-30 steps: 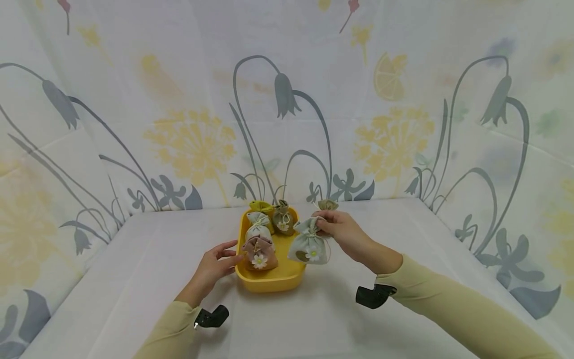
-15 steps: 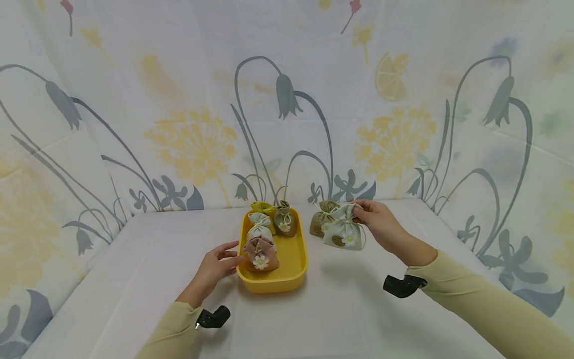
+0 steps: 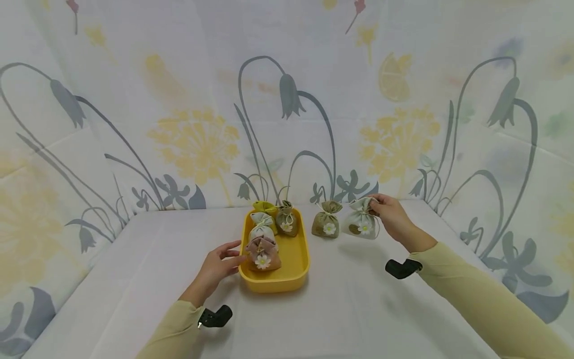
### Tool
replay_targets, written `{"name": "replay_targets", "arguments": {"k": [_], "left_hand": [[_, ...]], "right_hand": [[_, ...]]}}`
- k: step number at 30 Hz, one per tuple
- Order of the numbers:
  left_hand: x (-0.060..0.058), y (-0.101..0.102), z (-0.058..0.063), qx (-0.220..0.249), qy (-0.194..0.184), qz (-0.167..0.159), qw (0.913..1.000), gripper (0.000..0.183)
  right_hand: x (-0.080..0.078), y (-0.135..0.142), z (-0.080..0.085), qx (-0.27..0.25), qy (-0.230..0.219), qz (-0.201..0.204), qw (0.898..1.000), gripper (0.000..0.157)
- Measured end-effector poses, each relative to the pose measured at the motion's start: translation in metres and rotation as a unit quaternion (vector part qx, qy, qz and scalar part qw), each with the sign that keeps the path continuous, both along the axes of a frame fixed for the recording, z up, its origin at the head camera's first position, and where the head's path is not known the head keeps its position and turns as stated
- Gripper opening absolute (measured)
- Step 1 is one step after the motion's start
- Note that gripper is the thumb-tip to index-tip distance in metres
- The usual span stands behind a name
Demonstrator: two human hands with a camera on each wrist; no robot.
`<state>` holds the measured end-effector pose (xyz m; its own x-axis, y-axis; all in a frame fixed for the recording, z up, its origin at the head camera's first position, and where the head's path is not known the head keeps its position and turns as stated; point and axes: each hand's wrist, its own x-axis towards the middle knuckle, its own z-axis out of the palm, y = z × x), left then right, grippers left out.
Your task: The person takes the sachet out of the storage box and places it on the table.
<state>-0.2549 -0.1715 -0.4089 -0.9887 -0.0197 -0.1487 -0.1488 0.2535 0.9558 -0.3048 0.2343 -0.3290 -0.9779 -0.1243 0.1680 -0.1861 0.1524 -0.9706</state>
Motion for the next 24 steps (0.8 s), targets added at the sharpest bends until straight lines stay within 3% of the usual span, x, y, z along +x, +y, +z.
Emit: {"name": "replay_targets", "arguments": {"k": [14, 24], "left_hand": [[-0.001, 0.001, -0.002, 0.001, 0.004, 0.005, 1.0, 0.052], [-0.003, 0.0, -0.005, 0.008, 0.0, 0.008, 0.9999, 0.053]], "right_hand": [[-0.045, 0.009, -0.031, 0.008, -0.018, -0.045, 0.999, 0.026], [-0.056, 0.005, -0.055, 0.05, -0.047, -0.04, 0.997, 0.038]]}}
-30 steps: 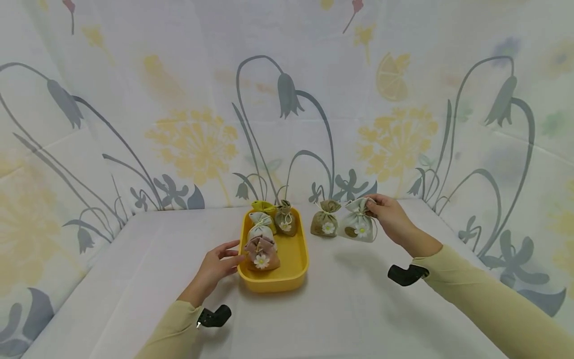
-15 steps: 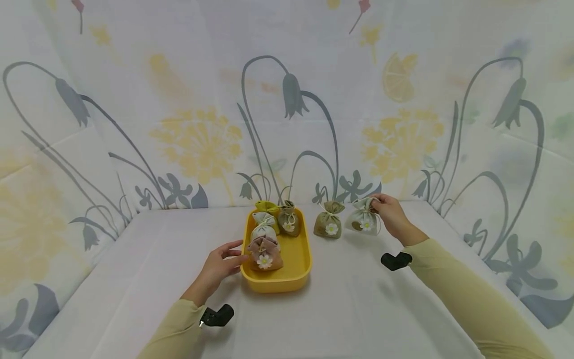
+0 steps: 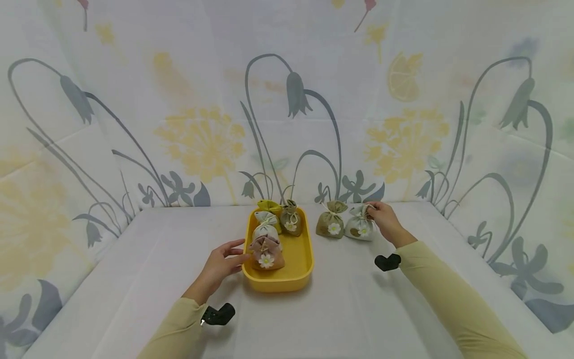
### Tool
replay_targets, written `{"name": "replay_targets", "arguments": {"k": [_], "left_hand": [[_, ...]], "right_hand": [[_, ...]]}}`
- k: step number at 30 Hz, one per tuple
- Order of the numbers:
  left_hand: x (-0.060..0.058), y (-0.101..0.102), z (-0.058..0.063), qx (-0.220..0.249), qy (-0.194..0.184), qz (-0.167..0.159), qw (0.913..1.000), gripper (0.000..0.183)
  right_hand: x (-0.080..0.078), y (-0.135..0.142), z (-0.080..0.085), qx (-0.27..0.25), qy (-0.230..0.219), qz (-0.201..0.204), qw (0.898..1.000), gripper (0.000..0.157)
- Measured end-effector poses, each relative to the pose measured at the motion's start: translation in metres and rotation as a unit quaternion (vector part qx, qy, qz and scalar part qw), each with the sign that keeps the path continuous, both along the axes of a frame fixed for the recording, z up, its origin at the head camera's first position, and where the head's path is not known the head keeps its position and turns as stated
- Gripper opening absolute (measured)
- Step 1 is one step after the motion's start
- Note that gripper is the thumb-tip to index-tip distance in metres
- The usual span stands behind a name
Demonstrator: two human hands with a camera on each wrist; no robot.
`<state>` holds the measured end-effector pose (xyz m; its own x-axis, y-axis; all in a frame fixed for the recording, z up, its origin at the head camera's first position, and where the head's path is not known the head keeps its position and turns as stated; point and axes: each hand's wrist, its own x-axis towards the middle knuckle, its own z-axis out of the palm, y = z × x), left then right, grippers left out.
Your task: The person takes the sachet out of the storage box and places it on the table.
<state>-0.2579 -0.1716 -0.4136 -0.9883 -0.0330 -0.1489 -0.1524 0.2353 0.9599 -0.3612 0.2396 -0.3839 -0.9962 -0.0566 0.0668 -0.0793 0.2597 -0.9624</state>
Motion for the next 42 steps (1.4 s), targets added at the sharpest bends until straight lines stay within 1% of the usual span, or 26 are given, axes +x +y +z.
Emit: {"name": "replay_targets", "arguments": {"k": [6, 13, 18, 21, 27, 31, 42], "left_hand": [[0.0, 0.001, 0.001, 0.002, -0.001, -0.002, 1.0, 0.054], [0.001, 0.001, 0.001, 0.0, 0.002, -0.001, 1.0, 0.054], [0.002, 0.002, 0.003, 0.001, 0.001, -0.002, 1.0, 0.054], [0.002, 0.002, 0.003, 0.002, 0.003, -0.001, 1.0, 0.054], [0.002, 0.001, 0.002, 0.006, 0.002, -0.003, 1.0, 0.053], [0.002, 0.001, 0.002, 0.003, 0.003, 0.0, 1.0, 0.052], [0.004, 0.001, 0.002, -0.004, 0.001, 0.001, 1.0, 0.053]], "right_hand": [[0.003, 0.006, 0.0, 0.008, 0.02, 0.0, 1.0, 0.038], [0.01, 0.017, 0.008, 0.064, 0.003, -0.007, 0.998, 0.041], [0.018, 0.027, 0.009, 0.072, -0.006, -0.013, 0.997, 0.044], [0.022, 0.032, 0.007, 0.075, 0.0, -0.015, 0.997, 0.044], [0.034, 0.035, 0.004, 0.072, 0.008, -0.011, 0.997, 0.043], [0.044, 0.031, 0.003, 0.061, 0.017, -0.001, 0.998, 0.043], [0.068, 0.015, -0.003, 0.046, -0.008, 0.024, 0.999, 0.044]]}}
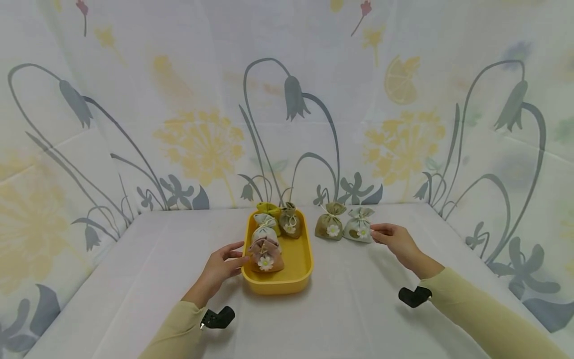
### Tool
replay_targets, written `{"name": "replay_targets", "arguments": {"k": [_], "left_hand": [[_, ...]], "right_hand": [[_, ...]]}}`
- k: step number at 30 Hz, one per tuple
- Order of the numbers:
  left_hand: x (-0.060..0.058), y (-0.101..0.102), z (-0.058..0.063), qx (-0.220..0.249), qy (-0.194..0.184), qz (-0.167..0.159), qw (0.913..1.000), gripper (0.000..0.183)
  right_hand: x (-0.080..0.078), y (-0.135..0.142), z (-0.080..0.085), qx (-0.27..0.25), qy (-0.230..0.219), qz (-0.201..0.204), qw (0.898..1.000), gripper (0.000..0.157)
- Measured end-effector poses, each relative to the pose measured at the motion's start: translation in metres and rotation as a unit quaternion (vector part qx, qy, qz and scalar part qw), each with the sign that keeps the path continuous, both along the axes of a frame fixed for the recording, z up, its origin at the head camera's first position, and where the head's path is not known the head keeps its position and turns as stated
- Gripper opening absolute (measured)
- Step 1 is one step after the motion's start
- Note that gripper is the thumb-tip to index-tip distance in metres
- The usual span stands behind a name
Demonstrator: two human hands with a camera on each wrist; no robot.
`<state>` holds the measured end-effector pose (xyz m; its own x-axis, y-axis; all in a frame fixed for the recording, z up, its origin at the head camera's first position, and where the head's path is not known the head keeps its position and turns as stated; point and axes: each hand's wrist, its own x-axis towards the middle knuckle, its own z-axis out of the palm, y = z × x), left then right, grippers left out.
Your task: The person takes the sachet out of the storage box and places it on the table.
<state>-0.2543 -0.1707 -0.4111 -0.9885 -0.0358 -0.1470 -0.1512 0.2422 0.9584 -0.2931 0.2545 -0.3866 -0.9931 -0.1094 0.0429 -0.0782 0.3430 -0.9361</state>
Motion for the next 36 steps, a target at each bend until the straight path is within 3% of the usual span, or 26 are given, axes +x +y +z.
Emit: {"name": "replay_targets", "arguments": {"k": [10, 17, 36], "left_hand": [[0.0, 0.001, -0.001, 0.0, -0.002, 0.002, 1.0, 0.053], [0.001, 0.001, -0.001, 0.004, -0.003, -0.002, 1.0, 0.053], [-0.001, -0.001, -0.001, 0.009, 0.001, -0.006, 0.9999, 0.054]], "right_hand": [[0.012, -0.011, -0.004, -0.043, 0.001, 0.037, 0.998, 0.043], [0.016, -0.019, -0.009, -0.077, 0.008, 0.033, 0.996, 0.042], [0.01, -0.064, -0.021, -0.13, 0.009, 0.042, 0.991, 0.042]]}}
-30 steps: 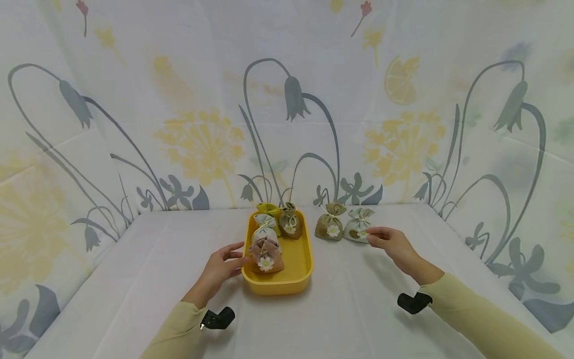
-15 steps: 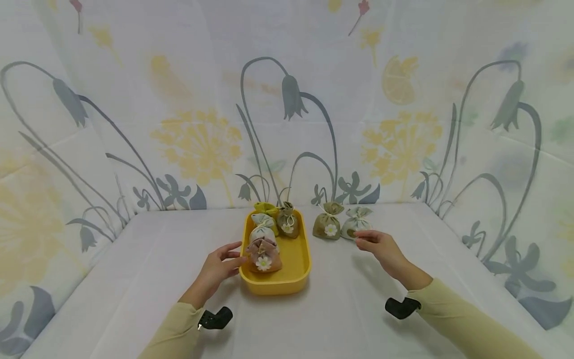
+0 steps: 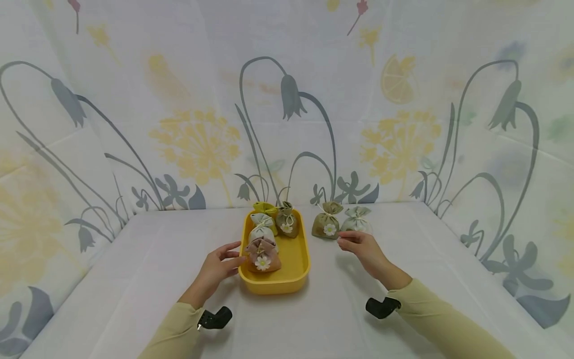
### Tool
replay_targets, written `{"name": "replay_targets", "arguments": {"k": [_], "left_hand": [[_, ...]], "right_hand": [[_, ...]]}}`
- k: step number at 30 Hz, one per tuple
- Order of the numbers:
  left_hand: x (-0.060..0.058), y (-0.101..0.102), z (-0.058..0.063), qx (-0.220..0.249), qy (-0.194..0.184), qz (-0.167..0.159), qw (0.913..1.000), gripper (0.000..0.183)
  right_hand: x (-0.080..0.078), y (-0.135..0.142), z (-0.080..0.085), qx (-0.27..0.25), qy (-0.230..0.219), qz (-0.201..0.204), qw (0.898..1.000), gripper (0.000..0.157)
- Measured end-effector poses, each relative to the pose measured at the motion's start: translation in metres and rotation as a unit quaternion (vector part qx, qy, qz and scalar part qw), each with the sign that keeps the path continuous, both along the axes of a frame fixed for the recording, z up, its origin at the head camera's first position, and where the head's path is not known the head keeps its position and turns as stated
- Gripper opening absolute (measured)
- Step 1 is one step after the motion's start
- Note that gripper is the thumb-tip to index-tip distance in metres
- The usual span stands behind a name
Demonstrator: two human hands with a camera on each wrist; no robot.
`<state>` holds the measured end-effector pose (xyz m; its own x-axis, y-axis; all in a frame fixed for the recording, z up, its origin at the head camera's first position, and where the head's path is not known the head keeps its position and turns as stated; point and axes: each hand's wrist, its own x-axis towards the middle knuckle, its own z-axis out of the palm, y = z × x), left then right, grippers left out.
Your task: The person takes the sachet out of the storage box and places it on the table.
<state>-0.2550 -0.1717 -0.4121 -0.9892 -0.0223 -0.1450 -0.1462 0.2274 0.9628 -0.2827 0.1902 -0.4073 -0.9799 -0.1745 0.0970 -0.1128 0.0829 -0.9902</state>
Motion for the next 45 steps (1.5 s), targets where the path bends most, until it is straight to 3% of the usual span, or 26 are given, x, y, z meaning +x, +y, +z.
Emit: {"name": "replay_targets", "arguments": {"k": [14, 35, 45], "left_hand": [[-0.002, 0.001, -0.003, -0.001, -0.001, 0.0, 1.0, 0.053], [-0.003, 0.0, -0.003, 0.001, 0.0, 0.001, 1.0, 0.053], [-0.001, -0.001, -0.002, 0.007, 0.0, 0.001, 1.0, 0.053]], "right_hand": [[-0.012, -0.03, 0.001, 0.004, -0.012, -0.01, 1.0, 0.04], [-0.032, -0.06, 0.02, 0.008, -0.019, -0.011, 1.0, 0.035], [-0.047, -0.067, 0.038, 0.001, -0.041, -0.017, 0.999, 0.035]]}}
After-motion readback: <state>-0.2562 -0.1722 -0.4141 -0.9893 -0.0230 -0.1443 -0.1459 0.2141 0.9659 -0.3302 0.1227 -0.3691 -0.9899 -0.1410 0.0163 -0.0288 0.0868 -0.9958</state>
